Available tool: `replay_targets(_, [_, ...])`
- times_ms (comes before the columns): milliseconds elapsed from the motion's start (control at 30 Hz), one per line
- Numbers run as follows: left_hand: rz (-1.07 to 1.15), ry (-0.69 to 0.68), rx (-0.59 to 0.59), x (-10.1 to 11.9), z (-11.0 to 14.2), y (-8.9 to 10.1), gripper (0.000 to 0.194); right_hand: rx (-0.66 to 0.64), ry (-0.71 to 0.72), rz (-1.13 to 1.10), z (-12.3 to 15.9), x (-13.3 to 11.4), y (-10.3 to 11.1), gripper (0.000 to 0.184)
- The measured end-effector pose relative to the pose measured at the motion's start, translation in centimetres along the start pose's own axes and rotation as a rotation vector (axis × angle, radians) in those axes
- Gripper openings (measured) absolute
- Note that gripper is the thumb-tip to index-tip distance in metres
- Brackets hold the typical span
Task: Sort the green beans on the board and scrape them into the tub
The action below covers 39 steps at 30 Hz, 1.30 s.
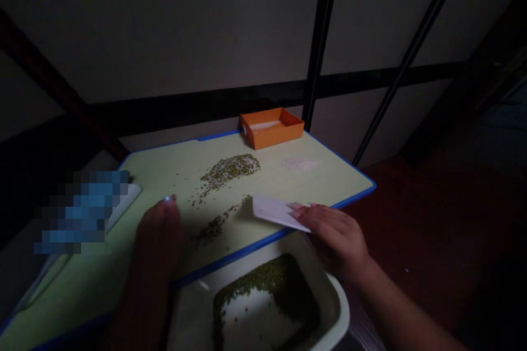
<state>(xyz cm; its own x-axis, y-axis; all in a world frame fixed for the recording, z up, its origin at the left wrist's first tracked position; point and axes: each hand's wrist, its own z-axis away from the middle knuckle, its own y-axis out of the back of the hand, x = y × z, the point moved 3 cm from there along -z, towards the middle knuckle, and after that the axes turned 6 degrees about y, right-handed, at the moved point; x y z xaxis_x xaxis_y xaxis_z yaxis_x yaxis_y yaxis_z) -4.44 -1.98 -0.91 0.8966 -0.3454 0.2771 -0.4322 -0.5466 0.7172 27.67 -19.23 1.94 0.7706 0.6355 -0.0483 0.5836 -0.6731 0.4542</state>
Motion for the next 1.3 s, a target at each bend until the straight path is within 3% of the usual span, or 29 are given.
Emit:
replay_targets(100, [-0.035, 0.061, -0.03, 0.5, -0.4, -0.4, 0.044, 0.18, -0.334, -0.143, 0.6, 0.6, 0.6, 0.021])
replay_targets(167, [-0.024, 0.218, -0.014, 1.1, -0.5, -0.2, 0.044, 0.345, -0.588, -0.226, 1.0, 0.7, 0.9, 0.013])
replay_targets(233, [-0.008, 0.291, -0.034, 2.0, -0.7, 0.2, 0.045, 0.462, -0.755, -0.35, 1.0, 0.3, 0.7, 0.02])
replay_targets(367, [-0.03, 0.347, -0.091, 3.6, -1.0, 1.4, 0.044, 0.423, -0.932, -0.638, 0.6, -1.1, -0.4, 0.034])
replay_targets(500, [-0.073, 0.343, -0.101, 4.2, -1.0, 2.1, 0.045, 0.315, -1.02, -0.83, 0.5, -1.9, -1.4, 0.039])
replay_targets(700, [-0.109, 0.27, -0.079, 4.1, -1.0, 1.9, 0.049, 0.322, -1.058, -0.89, 0.8, -1.9, -2.1, 0.04])
replay_targets(833, [-0.092, 0.263, -0.068, 3.9, -1.1, 1.4, 0.052, 0.359, -1.076, -0.864, 1.0, -1.8, -2.2, 0.041])
replay_targets(1133, [-0.059, 0.302, -0.077, 3.3, -1.1, 1.0, 0.055, 0.6, -1.152, -0.691, 1.8, 0.7, -0.4, 0.046])
replay_targets(1300, [-0.008, 0.337, -0.029, 3.1, -1.2, 1.1, 0.055, 0.566, -1.111, -0.589, 2.5, 1.1, -0.2, 0.045])
